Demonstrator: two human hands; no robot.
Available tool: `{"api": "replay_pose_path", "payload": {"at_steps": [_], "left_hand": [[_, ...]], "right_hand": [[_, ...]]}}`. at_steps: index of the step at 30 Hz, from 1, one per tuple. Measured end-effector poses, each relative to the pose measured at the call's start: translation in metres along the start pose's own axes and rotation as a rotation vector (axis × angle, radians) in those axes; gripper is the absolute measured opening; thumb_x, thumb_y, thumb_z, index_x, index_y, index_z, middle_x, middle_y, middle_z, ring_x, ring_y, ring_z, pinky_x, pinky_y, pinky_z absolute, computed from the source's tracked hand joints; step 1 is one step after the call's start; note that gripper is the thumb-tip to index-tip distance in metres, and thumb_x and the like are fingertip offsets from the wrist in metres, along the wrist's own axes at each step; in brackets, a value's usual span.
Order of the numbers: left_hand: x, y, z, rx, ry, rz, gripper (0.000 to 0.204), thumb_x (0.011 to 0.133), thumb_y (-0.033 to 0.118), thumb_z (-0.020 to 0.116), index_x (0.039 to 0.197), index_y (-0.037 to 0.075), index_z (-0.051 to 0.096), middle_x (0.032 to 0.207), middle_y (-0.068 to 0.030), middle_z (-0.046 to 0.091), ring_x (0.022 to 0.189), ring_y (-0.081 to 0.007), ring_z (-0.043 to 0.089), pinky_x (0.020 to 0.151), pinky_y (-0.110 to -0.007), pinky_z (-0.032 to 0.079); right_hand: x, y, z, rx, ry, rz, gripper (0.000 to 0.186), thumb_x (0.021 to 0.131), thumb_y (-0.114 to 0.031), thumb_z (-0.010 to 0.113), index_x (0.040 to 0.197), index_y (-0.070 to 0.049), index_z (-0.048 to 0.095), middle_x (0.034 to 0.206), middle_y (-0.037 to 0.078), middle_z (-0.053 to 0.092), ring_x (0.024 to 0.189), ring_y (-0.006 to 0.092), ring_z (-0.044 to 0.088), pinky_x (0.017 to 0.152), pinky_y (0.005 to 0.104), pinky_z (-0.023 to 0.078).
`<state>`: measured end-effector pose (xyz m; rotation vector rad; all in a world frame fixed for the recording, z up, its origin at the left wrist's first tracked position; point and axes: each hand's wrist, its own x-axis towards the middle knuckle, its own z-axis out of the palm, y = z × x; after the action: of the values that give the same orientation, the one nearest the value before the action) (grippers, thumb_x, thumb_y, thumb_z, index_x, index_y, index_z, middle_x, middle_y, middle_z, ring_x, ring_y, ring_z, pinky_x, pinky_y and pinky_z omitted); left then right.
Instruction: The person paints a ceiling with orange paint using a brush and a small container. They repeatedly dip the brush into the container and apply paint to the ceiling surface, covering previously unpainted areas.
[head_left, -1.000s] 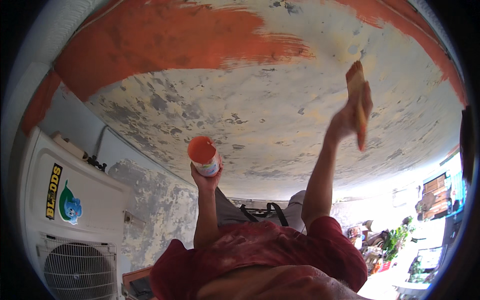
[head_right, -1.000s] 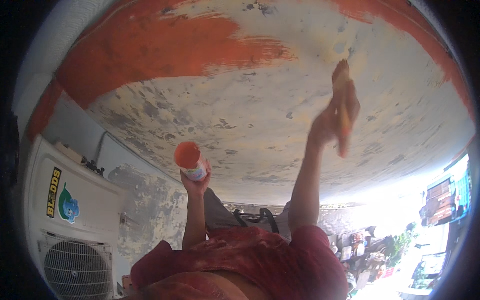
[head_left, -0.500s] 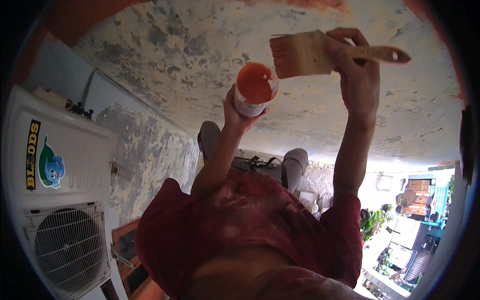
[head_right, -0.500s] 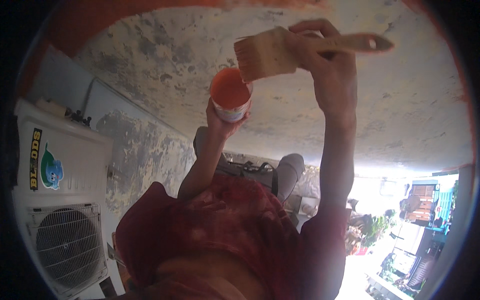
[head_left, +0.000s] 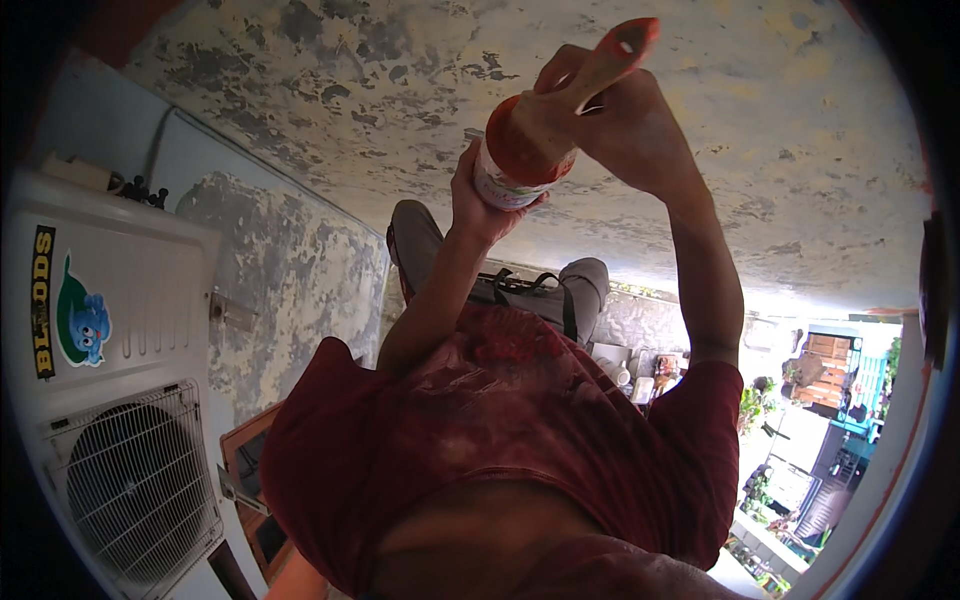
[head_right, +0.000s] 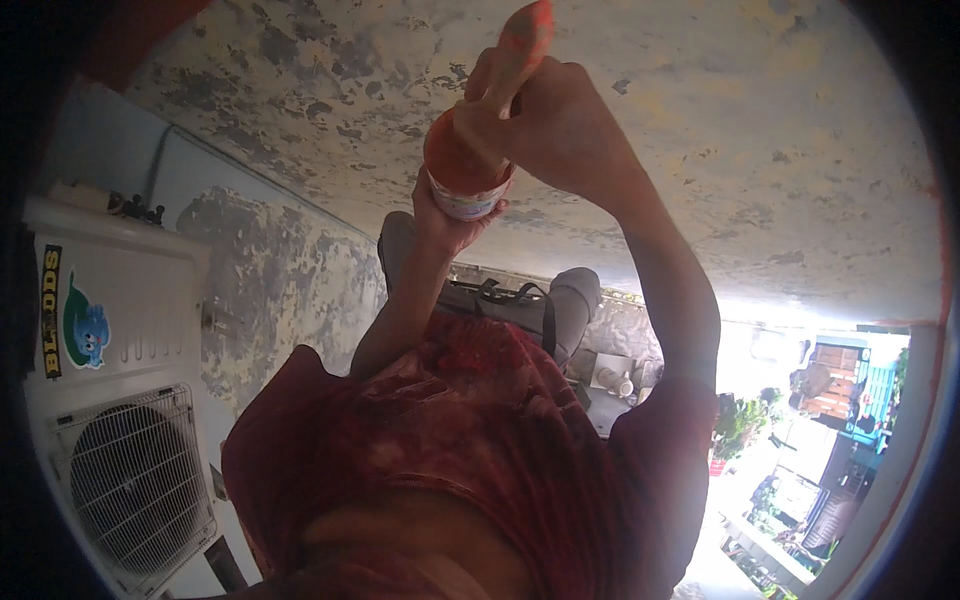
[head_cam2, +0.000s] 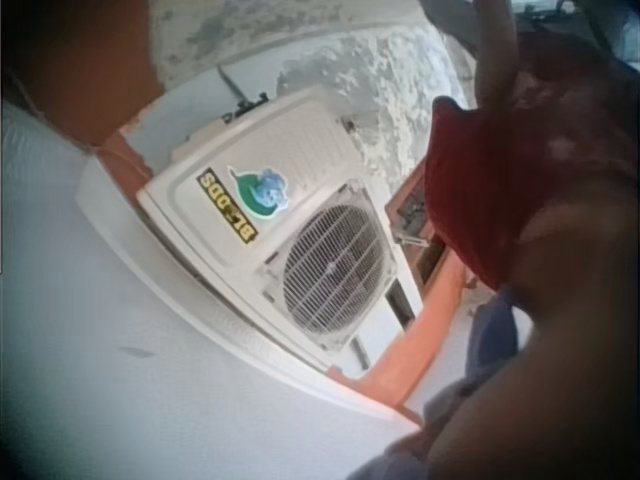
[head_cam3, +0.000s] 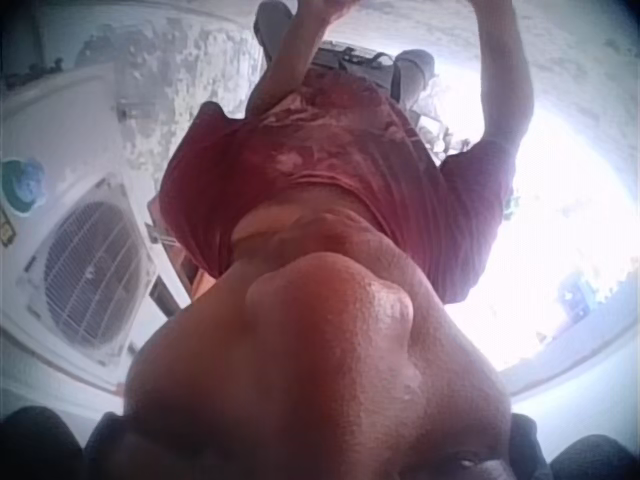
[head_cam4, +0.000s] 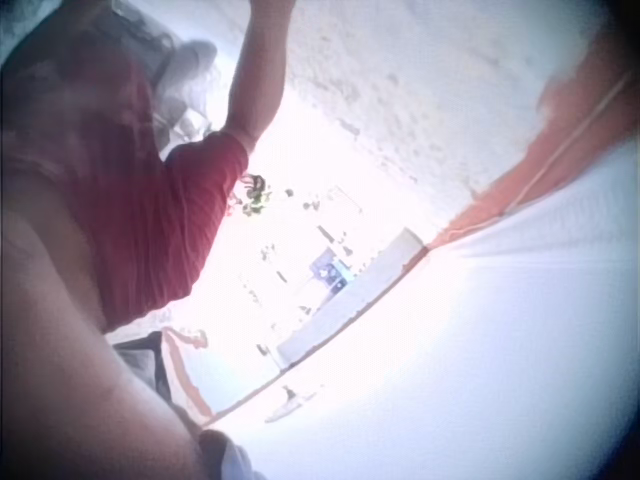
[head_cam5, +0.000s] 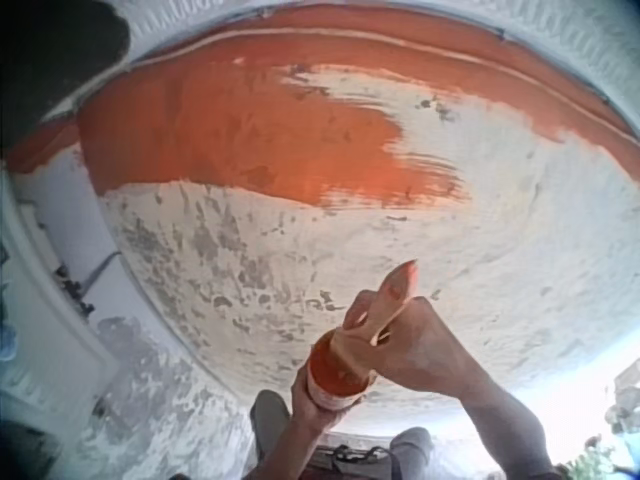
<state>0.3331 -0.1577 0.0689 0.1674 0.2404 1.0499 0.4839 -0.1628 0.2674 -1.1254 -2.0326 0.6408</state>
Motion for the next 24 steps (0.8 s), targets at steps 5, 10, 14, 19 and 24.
{"api": "replay_pose_path", "payload": {"at_steps": [5, 10, 14, 19, 24], "left_hand": [[0.000, 0.001, 0.001, -0.016, -0.055, 0.020, 0.062, 0.093, 0.059, 0.038, 0.138, 0.018, 0.047, 0.131, -0.0128, 0.055, 0.114, -0.0333, 0.056, 0.077, -0.050, 0.050], [-0.001, -0.001, -0.009, -0.027, -0.069, -0.006, 0.058, 0.094, 0.056, 0.043, 0.136, 0.017, 0.049, 0.134, -0.0111, 0.053, 0.117, -0.0317, 0.055, 0.084, -0.055, 0.049], [-0.005, -0.004, -0.006, -0.047, -0.116, 0.009, 0.059, 0.094, 0.056, 0.044, 0.137, 0.016, 0.049, 0.133, -0.0118, 0.054, 0.118, -0.0314, 0.055, 0.085, -0.054, 0.050], [-0.004, -0.007, 0.000, -0.057, -0.205, -0.002, 0.060, 0.095, 0.056, 0.043, 0.137, 0.014, 0.048, 0.132, -0.0126, 0.054, 0.116, -0.0309, 0.056, 0.084, -0.052, 0.052], [-0.008, -0.008, 0.007, -0.043, -0.097, -0.006, 0.059, 0.095, 0.056, 0.043, 0.135, 0.013, 0.049, 0.130, -0.0129, 0.055, 0.112, -0.0303, 0.058, 0.081, -0.051, 0.053]], "right_hand": [[0.001, -0.010, -0.001, -0.056, -0.011, 0.107, 0.020, 0.086, -0.019, 0.074, 0.098, -0.004, 0.066, 0.083, 0.008, 0.069, 0.075, 0.0134, 0.067, 0.066, 0.0289, 0.053], [-0.004, -0.009, -0.008, -0.064, 0.069, 0.061, 0.022, 0.085, -0.019, 0.075, 0.097, -0.004, 0.067, 0.081, 0.006, 0.068, 0.074, 0.0119, 0.066, 0.065, 0.0269, 0.052], [-0.006, -0.004, -0.012, 0.075, 0.094, 0.029, 0.021, 0.085, -0.018, 0.075, 0.097, -0.003, 0.067, 0.079, 0.005, 0.067, 0.073, 0.0101, 0.063, 0.063, 0.0261, 0.050], [-0.014, -0.008, 0.006, -0.016, 0.016, 0.053, 0.018, 0.084, -0.015, 0.075, 0.096, -0.003, 0.068, 0.079, 0.004, 0.066, 0.074, 0.0099, 0.063, 0.063, 0.0266, 0.050], [-0.016, -0.007, -0.012, 0.025, 0.080, 0.059, 0.021, 0.084, -0.014, 0.075, 0.099, -0.002, 0.067, 0.082, 0.002, 0.066, 0.077, 0.0094, 0.063, 0.066, 0.0256, 0.050]]}}
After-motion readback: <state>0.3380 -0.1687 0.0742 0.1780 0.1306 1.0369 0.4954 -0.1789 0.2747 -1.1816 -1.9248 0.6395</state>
